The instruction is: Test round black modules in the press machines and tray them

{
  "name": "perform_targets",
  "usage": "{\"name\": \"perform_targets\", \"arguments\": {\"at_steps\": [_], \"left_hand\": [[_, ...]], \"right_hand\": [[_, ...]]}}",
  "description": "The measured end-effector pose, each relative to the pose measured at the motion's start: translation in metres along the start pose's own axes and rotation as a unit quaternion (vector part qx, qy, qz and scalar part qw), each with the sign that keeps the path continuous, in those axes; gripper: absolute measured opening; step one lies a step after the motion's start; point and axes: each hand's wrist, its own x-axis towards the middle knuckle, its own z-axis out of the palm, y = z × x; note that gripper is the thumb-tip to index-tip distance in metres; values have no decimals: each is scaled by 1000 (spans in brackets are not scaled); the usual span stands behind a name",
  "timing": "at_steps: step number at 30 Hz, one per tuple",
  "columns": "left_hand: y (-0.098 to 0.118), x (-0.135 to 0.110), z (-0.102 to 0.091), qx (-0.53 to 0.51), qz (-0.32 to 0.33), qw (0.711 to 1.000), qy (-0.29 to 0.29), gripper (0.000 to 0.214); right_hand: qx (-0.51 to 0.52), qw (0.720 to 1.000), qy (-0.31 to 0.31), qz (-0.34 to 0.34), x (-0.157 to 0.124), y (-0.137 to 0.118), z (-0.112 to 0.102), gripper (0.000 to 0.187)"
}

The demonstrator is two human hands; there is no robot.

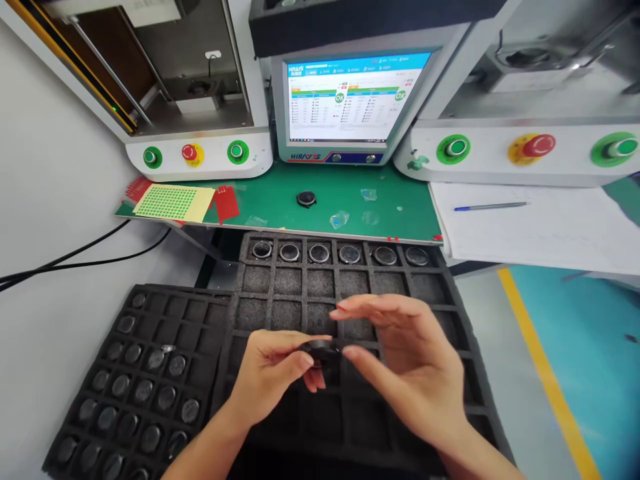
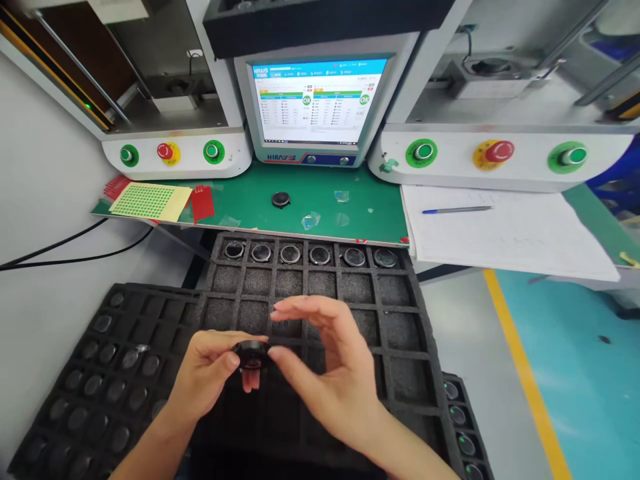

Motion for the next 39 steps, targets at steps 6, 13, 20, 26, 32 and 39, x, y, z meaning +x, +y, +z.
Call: {"name": "perform_targets", "arguments": {"at_steps": [6, 13, 20, 26, 32, 39], "left_hand": [[9, -5, 8, 59, -30, 995, 72, 28], [-6, -5, -9, 65, 136, 987, -50, 61], [-8, 2, -14, 64, 108, 988, -89, 59], [-7, -1, -17, 73, 158, 984, -40, 54], [-8, -7, -14, 158, 183, 969, -53, 57], [-9, -12, -5, 282, 249, 925, -51, 63]], "right_hand": [[68, 991, 0, 112, -7, -1, 7, 45], [242, 930, -9, 277, -3, 11, 3, 51], [321, 879, -41, 350, -7, 14, 7, 57], [201, 948, 49, 244, -6, 13, 8, 39], [56, 980, 127, 145, -9, 8, 9, 31], [-76, 982, 160, 73, -18, 7, 10, 32]]}}
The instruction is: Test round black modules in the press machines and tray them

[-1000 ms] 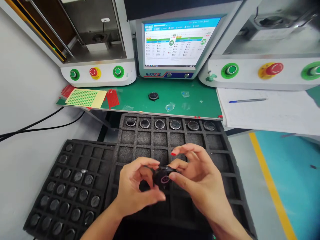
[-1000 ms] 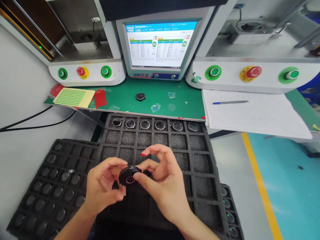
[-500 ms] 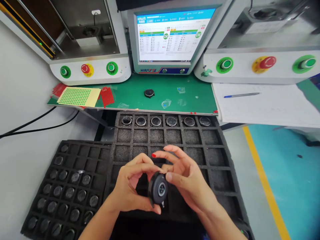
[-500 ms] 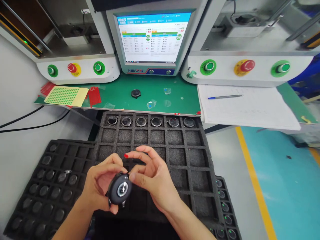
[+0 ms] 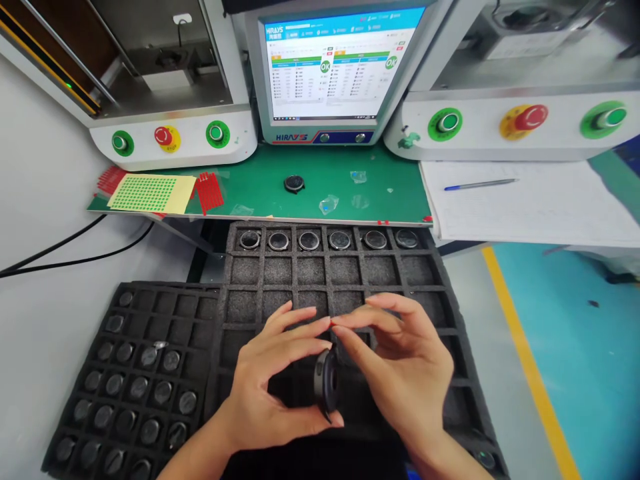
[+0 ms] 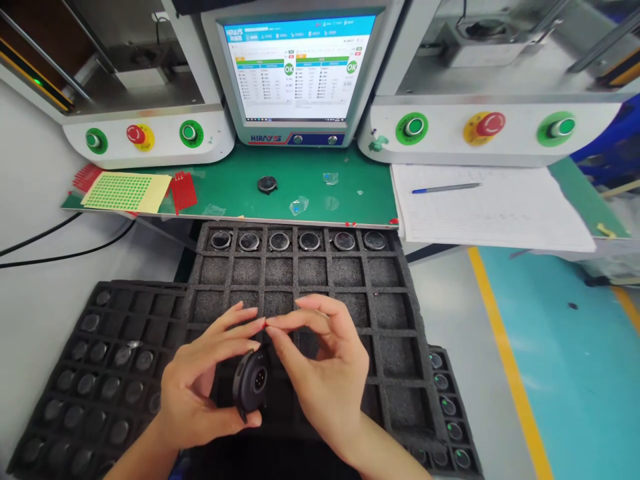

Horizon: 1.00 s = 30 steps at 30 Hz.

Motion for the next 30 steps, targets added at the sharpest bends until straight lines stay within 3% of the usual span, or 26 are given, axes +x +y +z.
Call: {"name": "perform_targets", "arguments": {"at_steps": [4, 13, 19, 26, 30], "left_hand": [[4, 2, 0, 43, 26, 999, 4, 62], [0, 7, -1, 13, 34, 999, 11, 54], [-11, 8, -3, -11, 95, 995, 1, 65], [-10, 7, -2, -46, 69, 997, -8, 65], [-3, 4, 1, -119, -18, 993, 8, 60]], "right_hand": [[1, 1000, 5, -22, 0, 0, 1, 35], [94, 995, -5, 25, 4, -3, 4, 56], [128, 982, -88, 104, 9, -1, -2, 46], [102, 984, -96, 107, 10, -3, -4, 37], [115, 989, -50, 73, 9, -5, -8, 30]]}}
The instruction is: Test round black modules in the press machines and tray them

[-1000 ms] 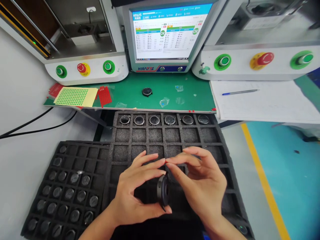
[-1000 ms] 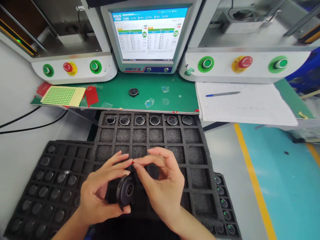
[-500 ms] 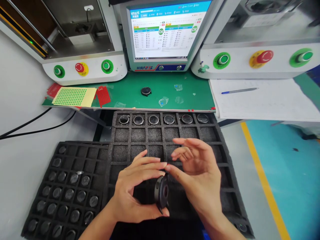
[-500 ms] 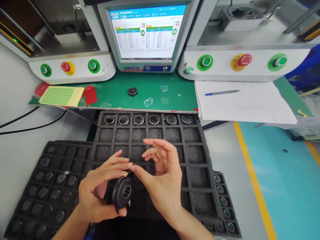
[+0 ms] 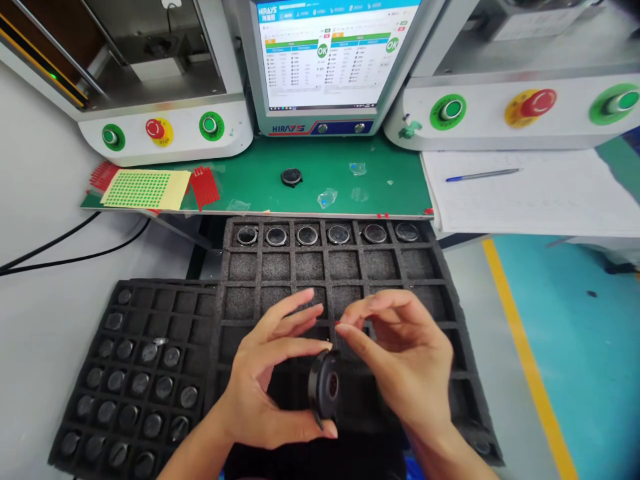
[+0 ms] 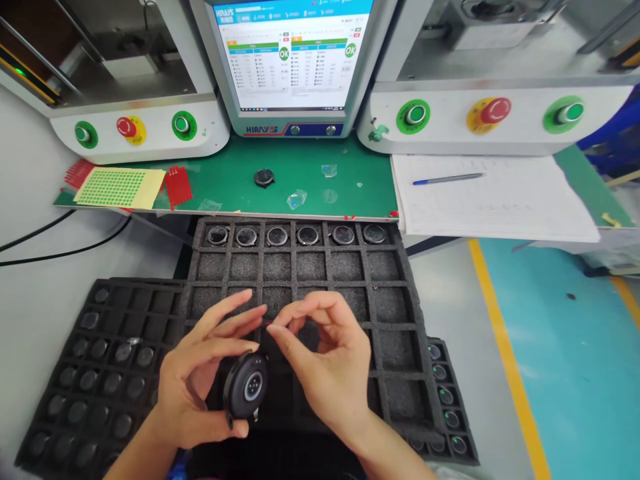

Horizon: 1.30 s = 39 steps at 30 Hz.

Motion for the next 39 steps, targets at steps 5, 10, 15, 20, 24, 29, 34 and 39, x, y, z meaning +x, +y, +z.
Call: {"name": "perform_targets", "arguments": {"at_steps": [5, 10, 15, 20, 24, 29, 34, 39], "left_hand": [[4, 1, 6, -130, -76, 989, 14, 59], [10, 8, 6, 19, -29, 999, 23, 58], [15, 12, 3, 107, 28, 994, 18, 48], [16, 12, 1, 129, 42, 991, 10, 50], [15, 12, 0, 127, 50, 991, 2, 50], [18, 12, -3, 148, 64, 987, -10, 50], [23, 12, -6, 142, 85, 986, -33, 56], [16, 14, -7, 74, 49, 996, -25, 66]], "right_hand": [[110, 989, -59, 77, -11, -9, -5, 32], [234, 935, -152, 219, -18, -11, -2, 30], [272, 913, -142, 269, -19, -9, -1, 33], [271, 903, -159, 293, -21, -7, -5, 35], [271, 895, -162, 314, -20, -10, -5, 39], [260, 888, -131, 355, -18, -14, 0, 45], [301, 873, -163, 348, -19, -9, 3, 44], [264, 892, -126, 345, -20, -5, 13, 48]]}}
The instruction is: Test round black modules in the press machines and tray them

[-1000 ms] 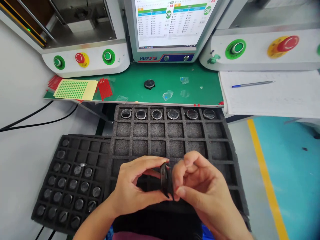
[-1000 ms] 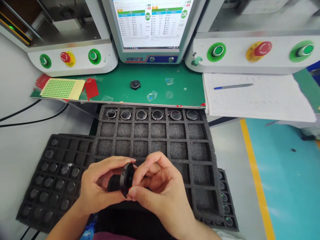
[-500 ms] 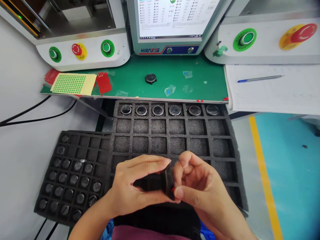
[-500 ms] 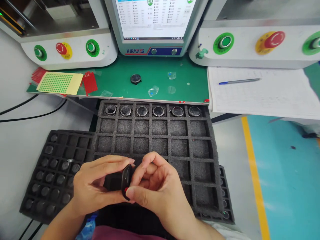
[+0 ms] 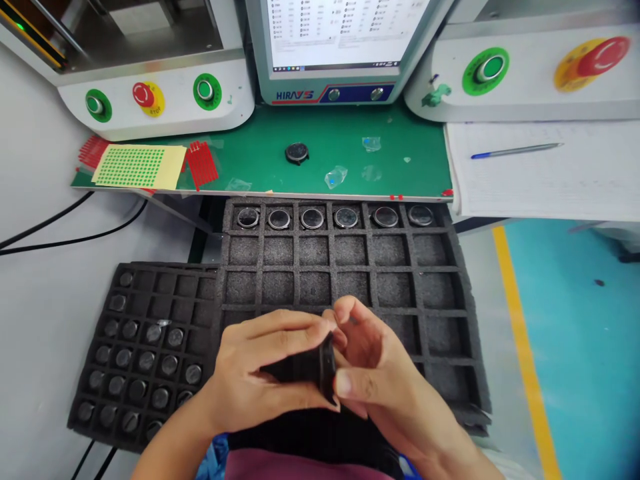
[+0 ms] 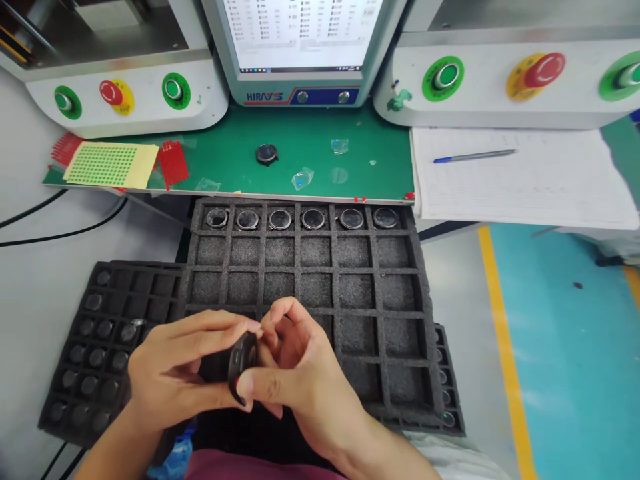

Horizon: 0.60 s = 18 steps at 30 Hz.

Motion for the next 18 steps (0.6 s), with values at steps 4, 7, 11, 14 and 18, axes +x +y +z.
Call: {"name": "perform_targets", "arguments": {"at_steps": [4, 7, 11, 14, 18], "left_hand": [[-7, 3, 5, -203, -133, 970, -13, 53], [-7, 3, 10, -370, -215, 904, -15, 36], [-5, 0, 19, -480, -253, 839, 39, 30], [-4, -2, 27, -467, -270, 839, 71, 29], [-1, -6, 35, -352, -278, 888, 99, 24]], "right_hand": [[-35, 998, 42, -32, 6, 0, -1, 47], [-51, 986, 100, -119, 10, -1, -8, 38], [-72, 978, 116, -160, 13, 4, -12, 22], [-82, 979, 87, -166, 12, 10, -8, 18], [-89, 983, 47, -154, 8, 16, 1, 18]]}}
